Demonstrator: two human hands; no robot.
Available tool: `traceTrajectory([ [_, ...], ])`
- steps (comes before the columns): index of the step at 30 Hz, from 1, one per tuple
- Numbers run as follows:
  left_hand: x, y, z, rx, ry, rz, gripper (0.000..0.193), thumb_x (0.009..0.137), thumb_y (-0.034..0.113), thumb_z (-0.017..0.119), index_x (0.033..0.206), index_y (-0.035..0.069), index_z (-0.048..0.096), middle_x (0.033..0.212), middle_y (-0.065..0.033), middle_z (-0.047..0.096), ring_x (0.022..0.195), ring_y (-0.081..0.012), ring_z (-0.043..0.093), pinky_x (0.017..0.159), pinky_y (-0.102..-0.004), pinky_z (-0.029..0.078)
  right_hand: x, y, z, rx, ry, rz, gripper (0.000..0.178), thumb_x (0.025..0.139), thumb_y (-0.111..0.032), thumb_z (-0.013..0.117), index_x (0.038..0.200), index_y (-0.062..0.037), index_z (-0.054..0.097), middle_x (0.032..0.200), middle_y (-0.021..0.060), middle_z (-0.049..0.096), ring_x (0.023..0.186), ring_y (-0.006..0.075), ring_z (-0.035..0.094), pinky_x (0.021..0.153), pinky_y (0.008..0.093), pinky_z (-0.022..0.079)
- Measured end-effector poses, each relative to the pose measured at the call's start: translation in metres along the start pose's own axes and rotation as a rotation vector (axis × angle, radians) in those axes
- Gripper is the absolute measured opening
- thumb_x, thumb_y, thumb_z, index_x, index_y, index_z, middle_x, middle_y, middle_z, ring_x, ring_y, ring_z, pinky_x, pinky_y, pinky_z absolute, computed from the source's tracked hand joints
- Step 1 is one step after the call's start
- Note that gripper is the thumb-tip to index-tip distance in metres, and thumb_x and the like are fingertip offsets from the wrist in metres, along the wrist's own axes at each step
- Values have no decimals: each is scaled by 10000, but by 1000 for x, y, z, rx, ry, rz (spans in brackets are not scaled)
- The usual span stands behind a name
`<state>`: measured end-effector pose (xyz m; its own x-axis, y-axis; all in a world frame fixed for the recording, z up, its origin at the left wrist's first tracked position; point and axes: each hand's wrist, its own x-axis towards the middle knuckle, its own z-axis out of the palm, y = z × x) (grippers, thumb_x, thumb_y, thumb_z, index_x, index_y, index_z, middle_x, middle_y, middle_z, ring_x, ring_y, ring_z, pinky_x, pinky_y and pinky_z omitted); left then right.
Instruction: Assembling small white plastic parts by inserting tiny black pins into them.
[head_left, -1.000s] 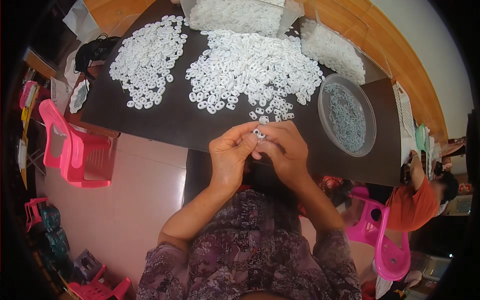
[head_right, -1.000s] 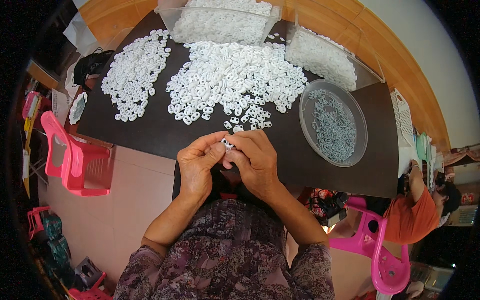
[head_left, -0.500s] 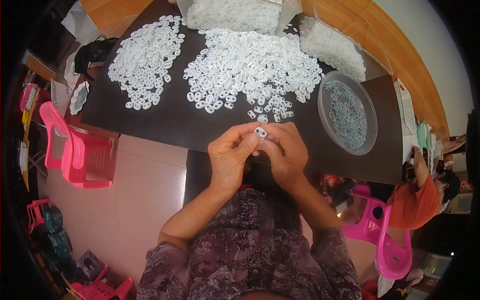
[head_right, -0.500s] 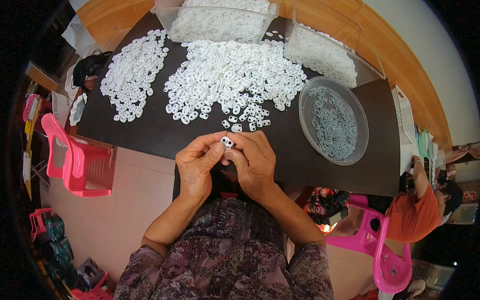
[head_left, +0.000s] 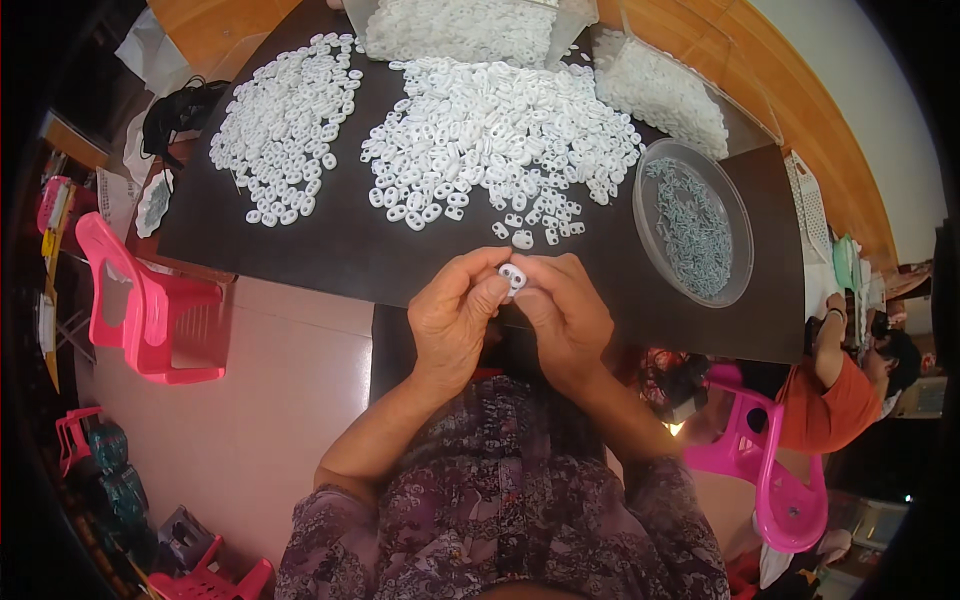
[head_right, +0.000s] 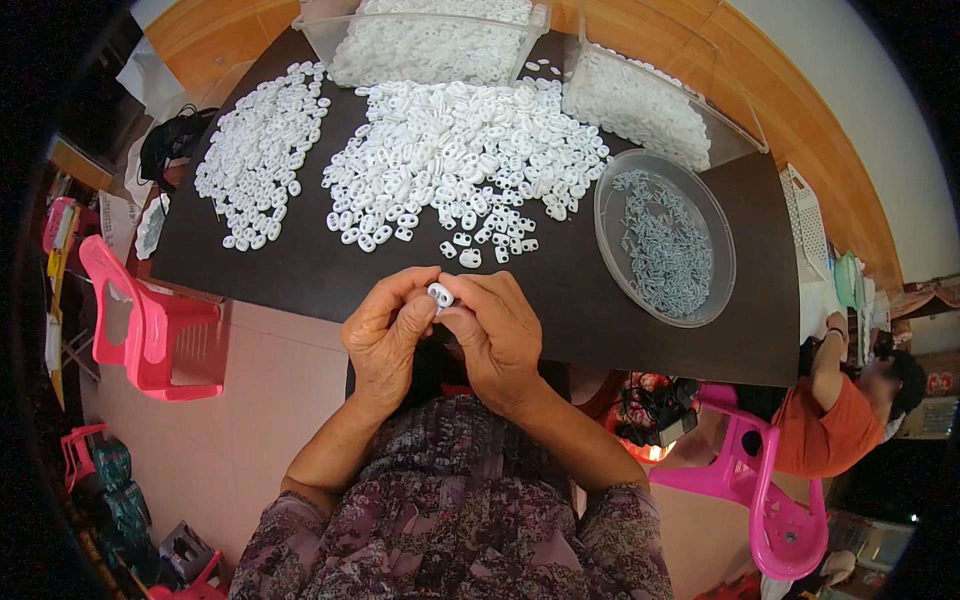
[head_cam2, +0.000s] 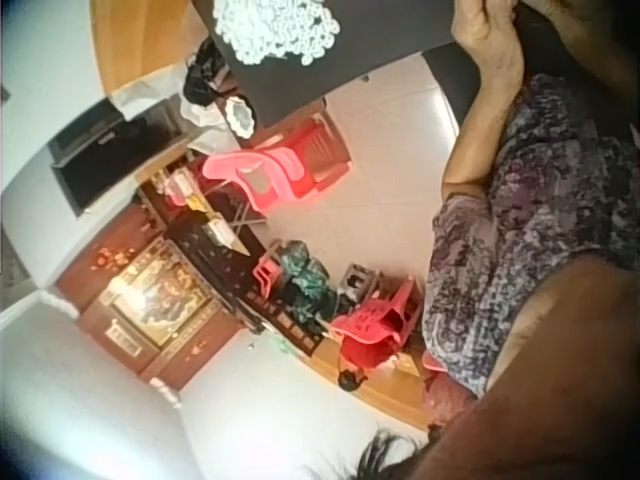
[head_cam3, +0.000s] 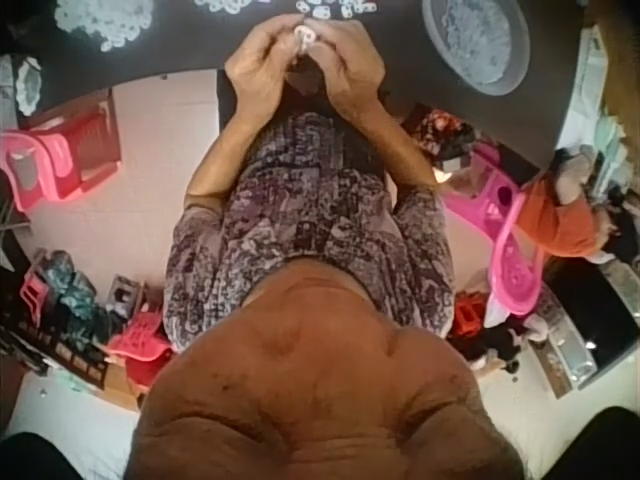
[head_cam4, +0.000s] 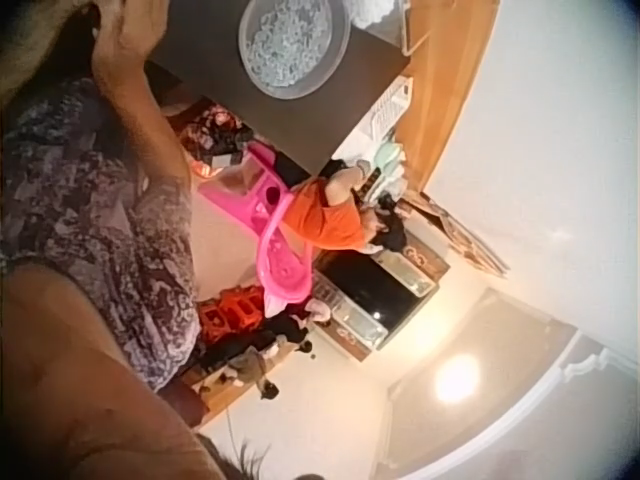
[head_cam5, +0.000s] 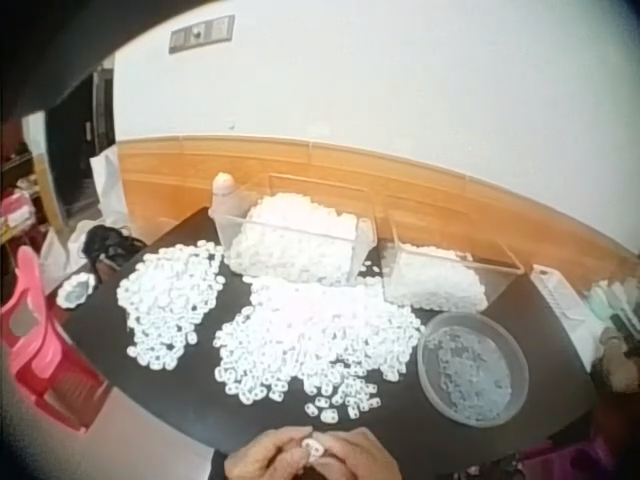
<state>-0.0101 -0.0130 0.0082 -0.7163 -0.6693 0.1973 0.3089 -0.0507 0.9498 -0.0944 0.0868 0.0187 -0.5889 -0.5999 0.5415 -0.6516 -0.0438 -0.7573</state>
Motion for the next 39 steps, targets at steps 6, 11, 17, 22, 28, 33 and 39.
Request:
traceTrajectory([
  [6, 4, 7, -10, 173, -77, 52, 222, 851, 51, 644, 1065, -8, 633, 800, -38, 584, 719, -89, 549, 633, -209, 447, 1, -10, -1, 339, 16, 362, 148, 870, -11, 579, 1002, 22, 635, 942, 42, 634, 858, 100, 578, 757, 225, 453],
  [11, 2, 8, -10, 205, -99, 118, 249, 828, 19, 652, 1075, -6, 629, 808, -43, 572, 727, -104, 550, 637, -222, 447, 0, -13, 3, 481, 84, 482, 135, 872, -20, 588, 990, 26, 636, 940, 41, 646, 883, 98, 593, 798, 227, 461],
  [17, 3, 10, -17, 212, -164, -17, 302, 828, -7, 658, 1126, -24, 615, 875, -6, 550, 806, -67, 517, 718, -187, 427, -3, -10, 7, 423, 78, 450, 133, 871, -11, 586, 986, 38, 633, 939, 50, 647, 875, 100, 593, 792, 228, 465],
  [22, 2, 9, -18, 98, -175, -141, 324, 821, -67, 628, 1141, -30, 598, 877, 26, 553, 786, -38, 502, 713, -173, 420, -1, -11, 5, 426, 54, 437, 121, 867, 4, 585, 972, 39, 634, 932, 48, 648, 864, 92, 591, 782, 218, 463],
  [28, 3, 5, -20, 65, -195, -173, 304, 833, -52, 631, 1134, -31, 597, 873, 26, 560, 789, -38, 505, 722, -177, 423, -4, -6, 3, 367, 19, 459, 114, 867, 8, 588, 967, 42, 632, 924, 40, 647, 864, 84, 585, 773, 214, 463],
  [33, 4, 7, -18, 76, -173, -152, 256, 848, 12, 642, 1100, -14, 609, 853, 2, 570, 746, -51, 520, 647, -189, 434, -3, -5, 4, 328, 14, 404, 84, 868, 1, 604, 944, 19, 635, 856, 27, 605, 771, 63, 544, 681, 202, 438],
  [39, -2, -1, -14, 248, -125, 63, 233, 871, 61, 630, 1093, -6, 610, 847, -11, 549, 731, -62, 511, 624, -195, 425, -5, -3, 4, 314, 19, 374, 92, 861, -7, 614, 948, 9, 638, 845, 29, 600, 746, 65, 535, 659, 202, 430],
])
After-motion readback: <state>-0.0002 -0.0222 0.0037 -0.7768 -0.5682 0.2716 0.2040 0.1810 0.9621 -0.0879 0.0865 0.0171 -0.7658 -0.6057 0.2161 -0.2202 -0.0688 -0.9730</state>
